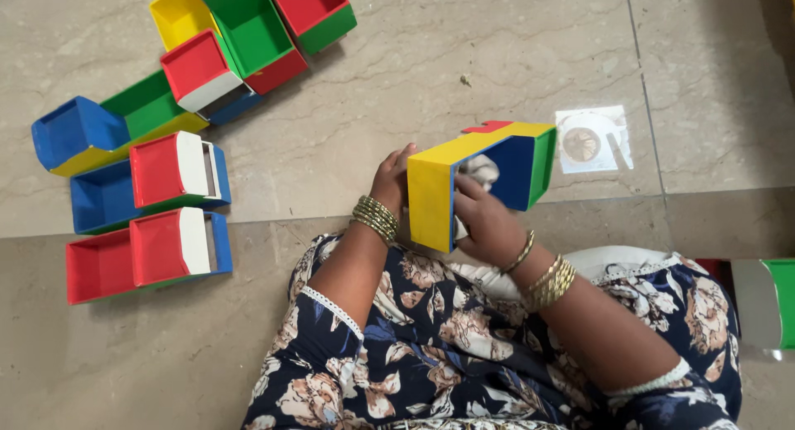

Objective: The person sits on the floor and wipes colorful wooden toy boxes with a cloth, cleaning the insides and outsides of each box one at a time and setting cleaned boxes aside.

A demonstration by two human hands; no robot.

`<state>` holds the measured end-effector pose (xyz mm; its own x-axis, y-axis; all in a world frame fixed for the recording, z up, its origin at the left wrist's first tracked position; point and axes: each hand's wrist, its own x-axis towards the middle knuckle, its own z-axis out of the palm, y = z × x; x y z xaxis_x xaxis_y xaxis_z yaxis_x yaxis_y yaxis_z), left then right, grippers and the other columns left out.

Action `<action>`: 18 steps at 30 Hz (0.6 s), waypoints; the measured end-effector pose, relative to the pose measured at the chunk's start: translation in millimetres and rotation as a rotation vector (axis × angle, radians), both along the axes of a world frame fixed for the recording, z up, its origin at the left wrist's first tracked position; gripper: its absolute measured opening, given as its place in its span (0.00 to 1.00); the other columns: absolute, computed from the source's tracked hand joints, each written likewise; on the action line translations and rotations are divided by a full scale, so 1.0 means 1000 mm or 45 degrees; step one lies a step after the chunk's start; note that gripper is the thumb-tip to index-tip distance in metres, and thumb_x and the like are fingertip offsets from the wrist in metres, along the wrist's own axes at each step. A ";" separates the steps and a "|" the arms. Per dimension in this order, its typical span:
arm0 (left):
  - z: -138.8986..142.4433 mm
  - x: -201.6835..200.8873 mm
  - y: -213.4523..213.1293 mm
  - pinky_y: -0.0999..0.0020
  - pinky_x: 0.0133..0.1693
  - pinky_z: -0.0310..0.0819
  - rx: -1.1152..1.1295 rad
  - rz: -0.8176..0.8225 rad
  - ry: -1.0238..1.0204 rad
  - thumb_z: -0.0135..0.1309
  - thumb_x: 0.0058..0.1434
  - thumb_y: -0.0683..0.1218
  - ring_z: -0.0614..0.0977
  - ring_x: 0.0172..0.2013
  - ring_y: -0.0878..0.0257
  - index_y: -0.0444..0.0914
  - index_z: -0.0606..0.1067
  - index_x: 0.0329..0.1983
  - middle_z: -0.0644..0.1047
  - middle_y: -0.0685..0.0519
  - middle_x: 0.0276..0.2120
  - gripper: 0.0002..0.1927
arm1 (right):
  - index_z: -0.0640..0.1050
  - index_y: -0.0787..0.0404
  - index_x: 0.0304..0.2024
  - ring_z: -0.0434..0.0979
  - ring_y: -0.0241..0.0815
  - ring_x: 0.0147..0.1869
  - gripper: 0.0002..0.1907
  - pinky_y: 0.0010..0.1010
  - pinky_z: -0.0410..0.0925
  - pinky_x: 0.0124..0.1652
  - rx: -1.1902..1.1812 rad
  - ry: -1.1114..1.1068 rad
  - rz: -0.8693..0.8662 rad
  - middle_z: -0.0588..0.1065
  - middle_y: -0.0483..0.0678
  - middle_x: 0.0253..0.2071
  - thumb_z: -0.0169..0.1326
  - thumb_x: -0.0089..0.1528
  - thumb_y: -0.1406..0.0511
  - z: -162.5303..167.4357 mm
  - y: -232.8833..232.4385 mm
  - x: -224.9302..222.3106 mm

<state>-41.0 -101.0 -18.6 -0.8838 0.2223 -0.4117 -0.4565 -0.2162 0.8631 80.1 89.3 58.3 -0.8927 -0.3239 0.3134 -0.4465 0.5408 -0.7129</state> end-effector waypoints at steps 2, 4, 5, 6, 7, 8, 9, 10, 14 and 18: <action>0.001 -0.004 0.001 0.68 0.41 0.77 -0.241 -0.026 0.141 0.51 0.67 0.60 0.82 0.36 0.64 0.32 0.76 0.49 0.81 0.50 0.36 0.26 | 0.74 0.63 0.54 0.71 0.64 0.63 0.28 0.45 0.67 0.58 0.191 -0.054 0.049 0.68 0.61 0.61 0.63 0.49 0.70 0.003 0.009 -0.008; 0.004 -0.007 0.002 0.68 0.40 0.77 -0.332 -0.013 0.169 0.49 0.67 0.61 0.82 0.36 0.63 0.32 0.76 0.49 0.81 0.49 0.35 0.28 | 0.72 0.66 0.57 0.68 0.66 0.66 0.30 0.45 0.65 0.61 0.010 -0.060 -0.118 0.65 0.64 0.63 0.59 0.51 0.72 0.005 0.016 -0.024; 0.005 -0.005 0.004 0.67 0.39 0.77 -0.302 0.014 0.111 0.49 0.67 0.61 0.82 0.35 0.63 0.32 0.76 0.49 0.81 0.49 0.35 0.28 | 0.71 0.68 0.59 0.66 0.67 0.67 0.31 0.45 0.65 0.62 -0.080 -0.069 -0.198 0.64 0.66 0.64 0.58 0.52 0.73 0.005 0.018 -0.028; 0.006 -0.003 0.005 0.66 0.39 0.78 -0.271 0.041 0.052 0.49 0.66 0.61 0.82 0.35 0.63 0.32 0.76 0.50 0.81 0.49 0.34 0.27 | 0.71 0.69 0.58 0.67 0.67 0.66 0.32 0.45 0.65 0.61 -0.033 -0.077 -0.236 0.65 0.65 0.63 0.59 0.50 0.72 0.006 0.019 -0.032; 0.008 -0.002 0.006 0.67 0.39 0.78 -0.295 0.036 0.060 0.49 0.66 0.61 0.82 0.35 0.63 0.33 0.75 0.49 0.81 0.50 0.34 0.27 | 0.72 0.69 0.58 0.67 0.68 0.65 0.33 0.46 0.65 0.60 0.015 -0.083 -0.273 0.65 0.65 0.63 0.60 0.49 0.72 0.006 0.018 -0.032; 0.009 0.000 0.007 0.67 0.39 0.78 -0.318 0.034 0.071 0.48 0.66 0.62 0.82 0.34 0.64 0.35 0.75 0.49 0.81 0.50 0.34 0.26 | 0.72 0.69 0.58 0.68 0.68 0.64 0.34 0.47 0.65 0.59 0.064 -0.083 -0.308 0.66 0.65 0.62 0.61 0.48 0.71 0.007 0.016 -0.030; 0.010 0.001 0.007 0.68 0.38 0.77 -0.344 0.035 0.083 0.47 0.66 0.62 0.82 0.34 0.64 0.36 0.75 0.49 0.81 0.51 0.34 0.25 | 0.72 0.66 0.57 0.71 0.63 0.61 0.32 0.44 0.68 0.57 0.028 -0.242 -0.262 0.68 0.62 0.61 0.61 0.49 0.69 0.008 0.014 -0.027; 0.011 0.003 0.006 0.68 0.39 0.77 -0.340 0.016 0.177 0.47 0.67 0.62 0.81 0.34 0.65 0.35 0.76 0.46 0.81 0.52 0.33 0.25 | 0.73 0.63 0.56 0.75 0.59 0.59 0.30 0.42 0.70 0.55 -0.007 -0.403 -0.212 0.70 0.59 0.60 0.61 0.50 0.67 0.009 0.011 -0.020; 0.011 0.001 0.003 0.68 0.37 0.75 -0.436 -0.034 0.404 0.47 0.70 0.60 0.79 0.32 0.64 0.33 0.76 0.38 0.79 0.53 0.29 0.25 | 0.77 0.60 0.50 0.75 0.59 0.60 0.23 0.41 0.71 0.56 0.024 -0.098 0.048 0.72 0.59 0.57 0.64 0.52 0.66 0.012 0.012 -0.006; 0.008 0.000 0.009 0.70 0.32 0.73 -0.445 -0.030 0.343 0.49 0.69 0.59 0.78 0.27 0.67 0.35 0.76 0.35 0.78 0.54 0.24 0.22 | 0.74 0.64 0.50 0.72 0.64 0.58 0.27 0.47 0.68 0.55 0.151 -0.004 -0.168 0.71 0.63 0.53 0.63 0.48 0.69 0.004 0.023 -0.023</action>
<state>-41.3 -92.0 -10.4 -0.9662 0.1321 -0.2213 -0.2065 0.1174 0.9714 57.2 112.3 62.4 -0.9308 -0.2381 0.2774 -0.3640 0.6751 -0.6417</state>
